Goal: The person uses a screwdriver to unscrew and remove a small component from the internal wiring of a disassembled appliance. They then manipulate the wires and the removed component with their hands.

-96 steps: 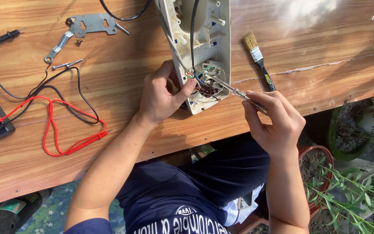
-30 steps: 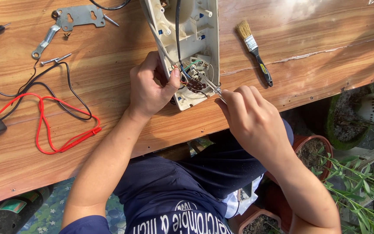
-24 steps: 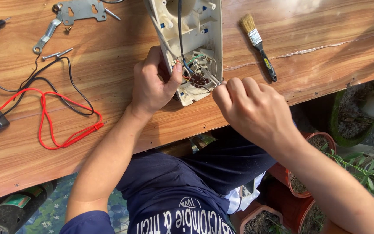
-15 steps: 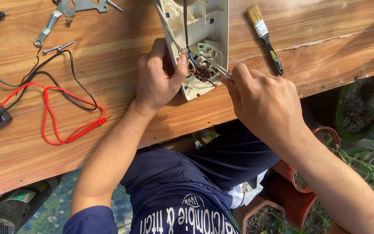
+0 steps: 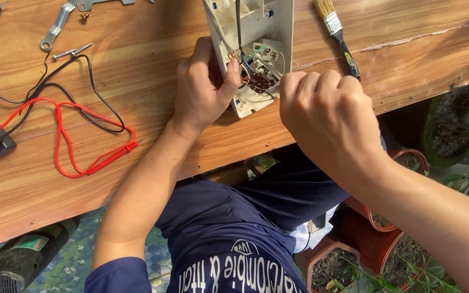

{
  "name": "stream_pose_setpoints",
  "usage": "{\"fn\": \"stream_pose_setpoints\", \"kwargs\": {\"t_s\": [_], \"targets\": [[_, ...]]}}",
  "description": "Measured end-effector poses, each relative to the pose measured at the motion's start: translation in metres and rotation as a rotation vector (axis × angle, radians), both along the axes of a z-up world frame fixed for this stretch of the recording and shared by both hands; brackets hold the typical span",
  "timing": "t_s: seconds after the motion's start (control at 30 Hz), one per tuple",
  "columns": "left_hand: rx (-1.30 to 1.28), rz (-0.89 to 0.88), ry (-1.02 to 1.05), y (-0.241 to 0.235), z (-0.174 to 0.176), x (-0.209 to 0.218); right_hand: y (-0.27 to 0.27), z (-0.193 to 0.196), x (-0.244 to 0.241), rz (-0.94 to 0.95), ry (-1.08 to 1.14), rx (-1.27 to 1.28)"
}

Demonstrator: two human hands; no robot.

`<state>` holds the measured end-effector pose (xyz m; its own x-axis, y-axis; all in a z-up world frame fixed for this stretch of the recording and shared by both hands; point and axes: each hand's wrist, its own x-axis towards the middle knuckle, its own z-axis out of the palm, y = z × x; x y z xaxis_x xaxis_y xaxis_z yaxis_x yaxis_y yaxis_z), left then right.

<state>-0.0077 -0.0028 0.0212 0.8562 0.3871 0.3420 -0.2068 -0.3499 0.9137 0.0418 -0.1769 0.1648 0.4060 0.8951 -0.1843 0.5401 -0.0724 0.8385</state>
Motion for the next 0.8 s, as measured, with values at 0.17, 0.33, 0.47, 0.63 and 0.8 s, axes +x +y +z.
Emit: {"fn": "stream_pose_setpoints", "kwargs": {"t_s": [0.17,0.33,0.47,0.63,0.8], "targets": [[-0.001,-0.003,-0.027,-0.002,0.001,0.001,0.007,-0.01,-0.01,-0.102,0.045,-0.047],[0.003,-0.003,-0.057,-0.002,0.002,0.003,0.022,0.007,0.005,-0.742,0.692,0.066],[0.027,0.01,-0.079,-0.003,0.001,0.003,0.023,0.009,0.014,-0.766,0.787,0.253],[0.026,0.006,-0.079,-0.002,0.003,0.002,0.026,0.014,0.025,-0.885,0.904,0.305],[0.017,-0.022,-0.086,0.001,0.0,0.001,0.041,0.023,0.04,-1.121,1.03,0.214]]}}
